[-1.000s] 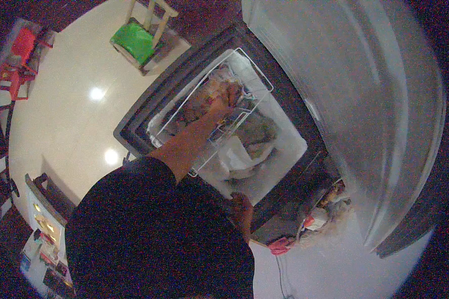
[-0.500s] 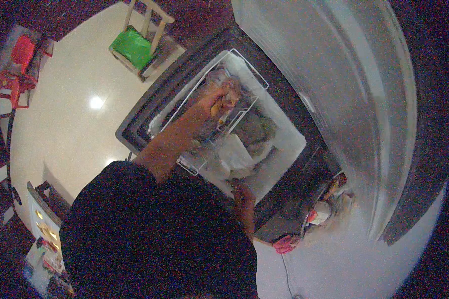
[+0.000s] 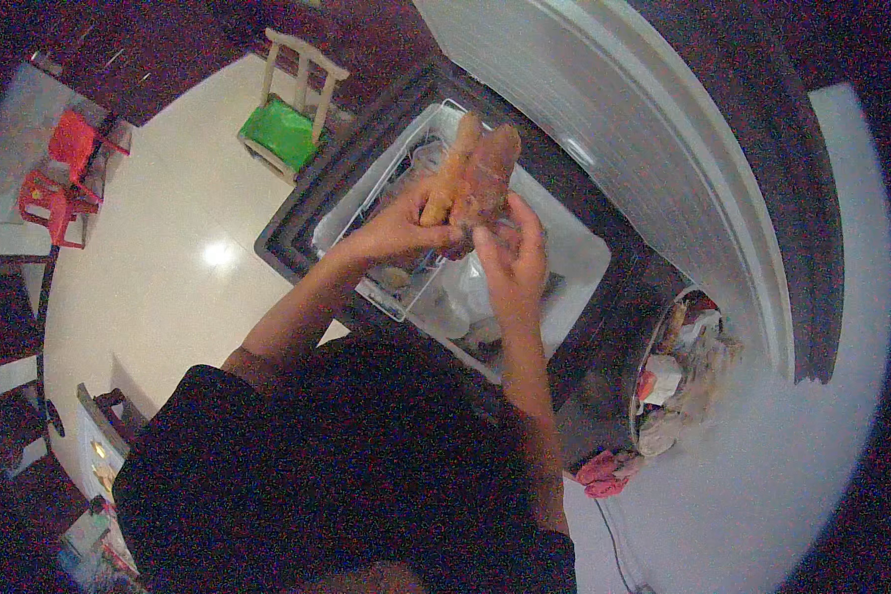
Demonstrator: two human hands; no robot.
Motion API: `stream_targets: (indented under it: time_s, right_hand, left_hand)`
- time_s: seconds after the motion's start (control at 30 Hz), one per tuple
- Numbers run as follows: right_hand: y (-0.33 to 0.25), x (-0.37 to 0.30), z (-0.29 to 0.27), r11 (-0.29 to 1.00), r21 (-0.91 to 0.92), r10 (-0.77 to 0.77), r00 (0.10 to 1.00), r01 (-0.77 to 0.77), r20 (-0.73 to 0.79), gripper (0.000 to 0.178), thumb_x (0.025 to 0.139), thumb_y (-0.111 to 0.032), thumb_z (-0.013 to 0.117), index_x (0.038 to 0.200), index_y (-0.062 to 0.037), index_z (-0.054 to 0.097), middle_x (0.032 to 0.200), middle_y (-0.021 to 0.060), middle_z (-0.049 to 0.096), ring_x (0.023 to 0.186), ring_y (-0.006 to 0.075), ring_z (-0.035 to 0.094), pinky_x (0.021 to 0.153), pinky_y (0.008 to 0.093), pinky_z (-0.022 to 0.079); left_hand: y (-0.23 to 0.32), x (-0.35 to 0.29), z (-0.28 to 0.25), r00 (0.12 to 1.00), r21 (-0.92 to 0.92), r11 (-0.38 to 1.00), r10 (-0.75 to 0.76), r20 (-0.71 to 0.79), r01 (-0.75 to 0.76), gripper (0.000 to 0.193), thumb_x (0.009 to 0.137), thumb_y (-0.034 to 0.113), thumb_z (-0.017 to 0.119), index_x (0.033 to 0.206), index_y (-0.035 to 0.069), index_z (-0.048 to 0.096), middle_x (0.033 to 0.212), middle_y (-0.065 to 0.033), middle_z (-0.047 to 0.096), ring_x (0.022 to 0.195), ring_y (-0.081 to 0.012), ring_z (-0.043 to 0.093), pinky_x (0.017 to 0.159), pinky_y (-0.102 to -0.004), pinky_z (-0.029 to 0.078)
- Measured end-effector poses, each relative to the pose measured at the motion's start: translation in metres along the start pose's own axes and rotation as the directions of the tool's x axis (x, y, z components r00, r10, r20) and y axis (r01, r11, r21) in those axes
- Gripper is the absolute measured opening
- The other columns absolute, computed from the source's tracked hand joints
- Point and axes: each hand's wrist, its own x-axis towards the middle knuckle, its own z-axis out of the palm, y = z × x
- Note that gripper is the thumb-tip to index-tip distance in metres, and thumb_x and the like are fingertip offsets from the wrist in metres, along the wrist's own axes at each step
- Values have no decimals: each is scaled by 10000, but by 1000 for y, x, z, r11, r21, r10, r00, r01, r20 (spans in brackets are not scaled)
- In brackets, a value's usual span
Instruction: The person sorts through various frozen items in a chest freezer, picking up bags of food and individual items by hand and moving them between the freezer's basket and the bottom compartment or placing them into a separate bowl.
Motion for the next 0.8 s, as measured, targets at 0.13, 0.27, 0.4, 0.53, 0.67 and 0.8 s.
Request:
stream_targets:
  time_s: [0.13,0.27,0.4,0.53,0.67,0.8]
  right_hand:
    - [9,-6,1,1000,-4,19,1000,-19,9,450,838,-139,584,1226,16,417,1134,120,522,968,182,540,839,305,443]
    - [0,-12,-19,938,310,134,987,-156,93,452,856,-191,554,1232,19,416,1128,112,528,983,182,540,836,315,447]
    - [-10,-24,-32,715,662,123,973,-223,194,485,921,-292,408,1293,14,344,1243,190,457,1019,237,546,847,391,463]
    - [-4,-31,-41,514,805,3,939,-297,344,552,938,-339,352,1373,-38,196,1362,236,297,1089,291,511,869,420,465]
    - [-8,-38,-41,436,843,-22,932,-316,361,557,940,-340,342,1387,-62,161,1384,246,243,1116,316,492,883,425,460]
    - [-18,-43,-37,454,843,11,947,-290,320,554,933,-312,358,1381,-46,170,1377,238,262,1138,338,468,895,450,445]
  left_hand:
    - [-4,-13,16,981,408,902,182,-60,-143,603,708,190,740,1182,12,413,1003,-50,545,901,-133,531,769,-281,451]
    - [14,-29,31,994,252,962,106,15,-106,588,752,182,708,1231,33,400,1100,-58,529,1020,-129,491,810,-266,447]
    - [28,-39,32,998,-327,943,-56,5,55,523,788,245,665,1204,33,428,1031,-73,566,725,-76,487,658,-219,439]
    - [37,-40,36,996,-564,821,-56,74,89,501,912,415,380,1233,32,416,981,-67,572,642,-97,450,572,-223,391]
    - [37,-38,37,983,-764,637,47,176,106,528,922,397,309,1295,27,356,972,-69,551,684,-131,472,589,-239,395]
    - [40,-39,37,993,-787,612,18,113,78,534,911,343,394,1329,23,305,1003,-97,526,801,-165,508,680,-269,438]
